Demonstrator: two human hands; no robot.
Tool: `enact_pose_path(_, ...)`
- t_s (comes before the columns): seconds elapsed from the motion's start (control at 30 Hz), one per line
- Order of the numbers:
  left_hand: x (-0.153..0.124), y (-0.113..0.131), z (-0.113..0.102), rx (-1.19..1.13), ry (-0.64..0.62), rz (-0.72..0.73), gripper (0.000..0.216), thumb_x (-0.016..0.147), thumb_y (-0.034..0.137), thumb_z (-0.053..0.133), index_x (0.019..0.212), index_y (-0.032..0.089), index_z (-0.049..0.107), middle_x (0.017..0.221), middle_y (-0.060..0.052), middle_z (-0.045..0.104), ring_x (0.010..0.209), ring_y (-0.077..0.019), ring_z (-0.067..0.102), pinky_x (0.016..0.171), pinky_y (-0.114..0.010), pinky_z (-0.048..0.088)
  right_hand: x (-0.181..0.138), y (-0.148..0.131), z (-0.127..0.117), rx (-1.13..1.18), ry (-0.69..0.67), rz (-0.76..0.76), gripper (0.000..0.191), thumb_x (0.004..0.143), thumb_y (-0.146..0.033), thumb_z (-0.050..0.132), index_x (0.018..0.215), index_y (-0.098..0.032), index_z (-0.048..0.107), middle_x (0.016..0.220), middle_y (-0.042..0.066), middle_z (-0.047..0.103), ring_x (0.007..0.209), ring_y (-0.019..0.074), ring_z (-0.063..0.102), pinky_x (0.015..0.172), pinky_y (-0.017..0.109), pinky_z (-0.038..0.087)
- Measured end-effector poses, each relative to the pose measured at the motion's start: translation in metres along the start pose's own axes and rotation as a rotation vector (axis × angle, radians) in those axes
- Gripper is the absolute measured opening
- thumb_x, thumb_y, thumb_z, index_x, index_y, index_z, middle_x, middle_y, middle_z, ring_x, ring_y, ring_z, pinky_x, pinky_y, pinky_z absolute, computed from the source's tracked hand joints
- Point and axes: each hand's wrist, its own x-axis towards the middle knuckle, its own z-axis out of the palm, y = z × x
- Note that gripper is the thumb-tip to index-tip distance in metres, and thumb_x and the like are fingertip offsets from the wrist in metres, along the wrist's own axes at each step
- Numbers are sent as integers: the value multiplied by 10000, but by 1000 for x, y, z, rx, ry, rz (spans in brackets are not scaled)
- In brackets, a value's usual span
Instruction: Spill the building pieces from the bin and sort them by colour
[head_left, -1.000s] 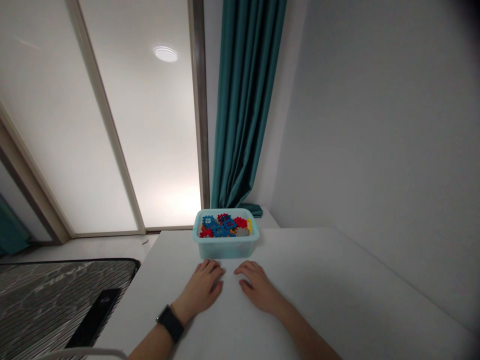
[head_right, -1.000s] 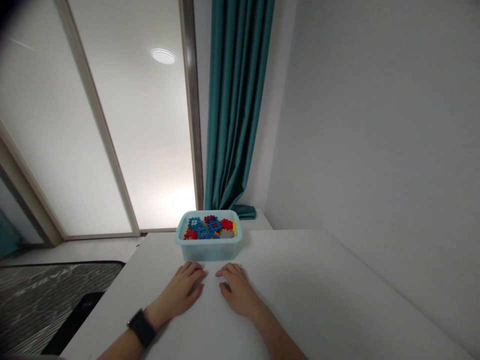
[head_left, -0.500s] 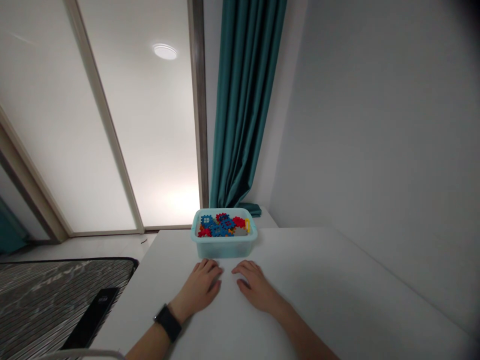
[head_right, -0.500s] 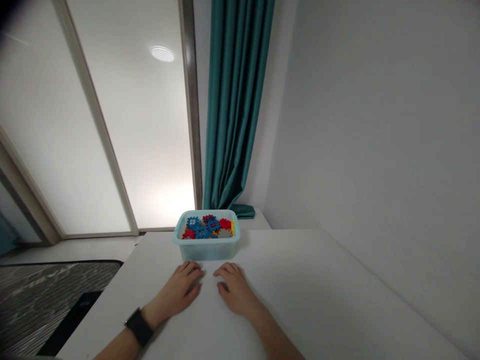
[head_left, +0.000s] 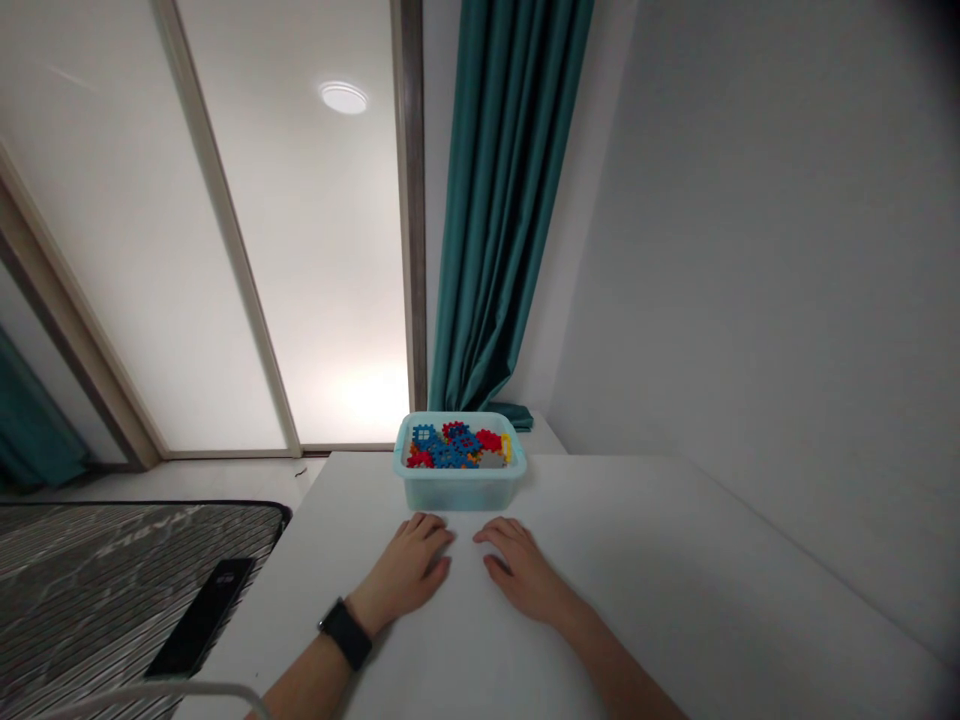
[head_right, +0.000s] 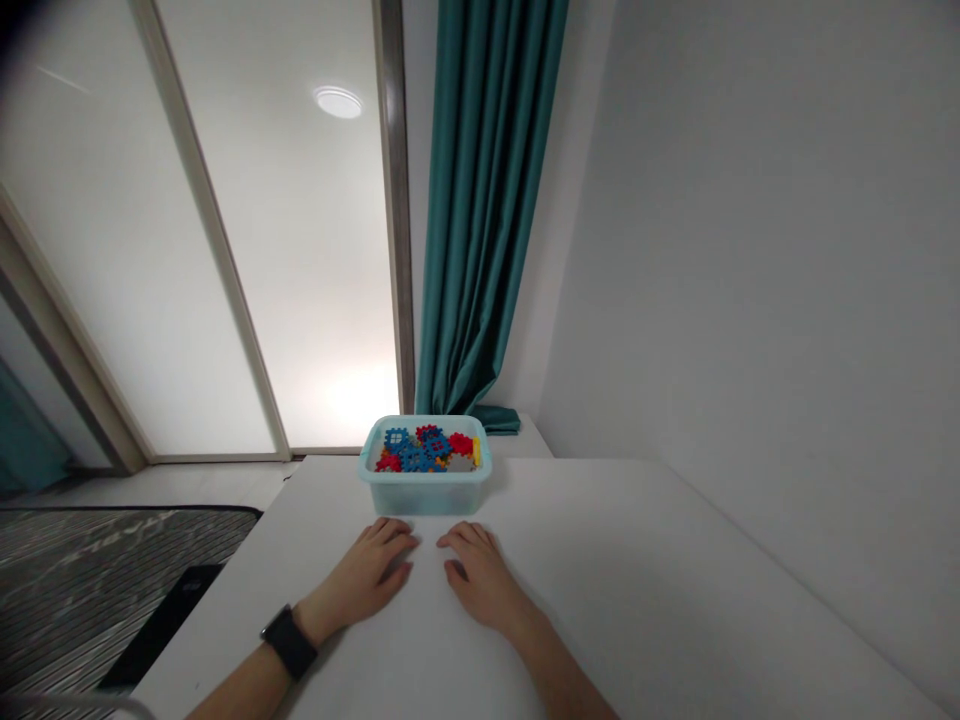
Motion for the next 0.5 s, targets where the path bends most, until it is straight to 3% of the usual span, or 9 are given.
enact_pose_path(0.13, -3, 3, -13, 36, 151, 31, 243, 908, 169, 468, 1021, 222, 677, 1032, -87, 652, 996, -244, 594, 890, -405, 478, -1, -4, 0, 18, 67, -38, 365, 875, -103, 465, 1158, -244, 649, 1159, 83, 666, 1122, 249, 597, 1024, 438, 464)
enact_pose_path(0.23, -2, -1, -28, 21, 458, -49, 239, 937, 217, 452, 1010, 213, 679, 970, -100, 637, 945, -255, 586, 869, -428, 473, 2, -6, -4, -24, 243, -105, 378, 902, -115, 426, 1180, -243, 648, 1203, 105, 647, 1156, 257, 581, 1047, 457, 458)
enact_pose_path(0.33, 7, -15, -45, -191, 713, -265, 226, 921, 318, 515, 1060, 206, 654, 1052, -108, 620, 1042, -282, 570, 936, -461, 462, 12, -5, -16, -114, 438, -161, 369, 938, -156, 410, 1209, -242, 645, 1256, 122, 618, 1232, 284, 536, 1107, 528, 396)
enact_pose_path(0.4, 17, -27, -53, -485, 738, -485, 338, 882, 409, 581, 1147, 202, 613, 1095, -105, 620, 1069, -287, 574, 937, -460, 474, 23, 0, -25, -145, 514, -150, 367, 961, -212, 418, 1265, -250, 620, 1351, 123, 562, 1319, 303, 474, 1153, 571, 328)
enact_pose_path(0.5, 32, -43, -60, -629, 656, -555, 444, 909, 518, 530, 1177, 170, 596, 1093, -119, 661, 1045, -277, 619, 906, -445, 501, 41, 13, -32, -124, 557, -50, 411, 981, -336, 439, 1370, -259, 545, 1567, 111, 343, 1472, 335, 285, 1200, 613, 221)
